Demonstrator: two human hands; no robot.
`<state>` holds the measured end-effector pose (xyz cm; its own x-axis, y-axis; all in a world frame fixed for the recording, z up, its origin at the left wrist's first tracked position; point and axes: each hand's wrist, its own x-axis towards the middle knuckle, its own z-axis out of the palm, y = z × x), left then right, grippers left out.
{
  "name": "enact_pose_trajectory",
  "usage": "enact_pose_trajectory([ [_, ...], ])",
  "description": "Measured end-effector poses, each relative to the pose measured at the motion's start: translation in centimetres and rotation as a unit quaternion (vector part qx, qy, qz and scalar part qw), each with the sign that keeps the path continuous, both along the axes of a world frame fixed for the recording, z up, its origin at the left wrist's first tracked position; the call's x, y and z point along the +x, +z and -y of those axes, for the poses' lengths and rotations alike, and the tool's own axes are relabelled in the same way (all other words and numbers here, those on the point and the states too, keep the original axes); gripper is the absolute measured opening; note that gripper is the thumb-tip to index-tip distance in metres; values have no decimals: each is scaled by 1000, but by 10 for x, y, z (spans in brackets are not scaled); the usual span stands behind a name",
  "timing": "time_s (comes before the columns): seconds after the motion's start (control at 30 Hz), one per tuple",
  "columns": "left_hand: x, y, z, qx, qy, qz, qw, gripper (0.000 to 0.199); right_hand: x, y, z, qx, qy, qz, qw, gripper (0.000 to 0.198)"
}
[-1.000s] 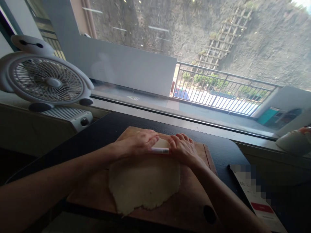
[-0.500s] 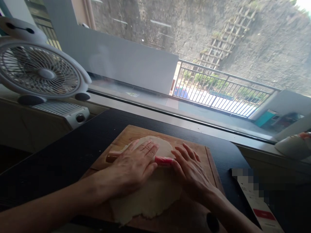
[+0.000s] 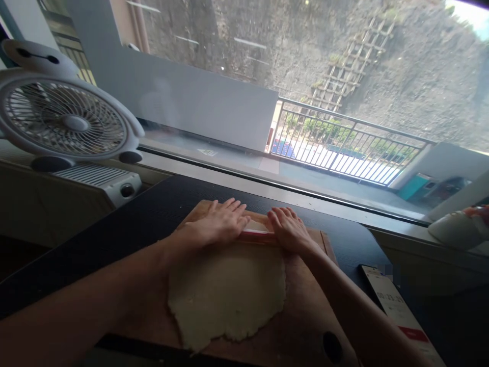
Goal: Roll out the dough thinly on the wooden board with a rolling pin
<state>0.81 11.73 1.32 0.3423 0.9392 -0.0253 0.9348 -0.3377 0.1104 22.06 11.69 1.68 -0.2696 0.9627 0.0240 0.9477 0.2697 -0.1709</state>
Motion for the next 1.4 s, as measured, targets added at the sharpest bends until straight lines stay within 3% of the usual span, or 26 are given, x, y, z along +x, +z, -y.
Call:
enact_pose_trajectory([
  [0.1, -2, -7, 36, 37, -39, 13, 998, 63, 8, -6, 40, 19, 31, -16, 999, 53],
  [0.17, -2, -8, 38, 36, -28, 7, 999, 62, 9, -8, 43, 40, 37, -17, 998, 52],
  [0.27, 1, -4, 4, 23, 12, -5, 1000, 60, 2, -9, 7, 66, -6, -26, 997, 53],
  [0.37, 3, 2, -42, -7, 71, -14, 997, 58, -6, -5, -44, 43, -60, -39, 997, 54],
  [0.47, 3, 7, -58, -5, 105, -17, 994, 57, -10, -1, -66, 42, -66, -42, 996, 55],
  [0.53, 2, 5, -44, 0, 76, -20, 997, 55, -7, -2, -54, 48, -44, -43, 997, 55],
  [0.67, 1, -6, 11, 22, -14, -2, 1000, 58, 5, -11, 4, 62, 24, -18, 998, 58],
  [0.73, 2, -8, 31, 37, -30, 4, 999, 59, 10, -13, 26, 94, 41, 2, 995, 57],
  [0.8, 4, -6, 33, 46, -22, 0, 999, 59, 10, -14, 27, 113, 36, 13, 993, 54],
  [1.03, 2, 8, -37, 34, 88, -26, 995, 54, -12, -1, -68, 54, 1, -12, 998, 51],
  [1.1, 0, 8, -46, 37, 116, -21, 992, 55, -17, 3, -80, 38, -13, -11, 999, 52],
  [1.2, 0, 3, -31, 28, 81, -14, 996, 55, -12, 3, -64, 24, 9, -8, 1000, 53],
  [1.4, 12, -5, 33, 26, -8, 24, 999, 58, 20, -3, 6, 15, 120, 20, 992, 53],
])
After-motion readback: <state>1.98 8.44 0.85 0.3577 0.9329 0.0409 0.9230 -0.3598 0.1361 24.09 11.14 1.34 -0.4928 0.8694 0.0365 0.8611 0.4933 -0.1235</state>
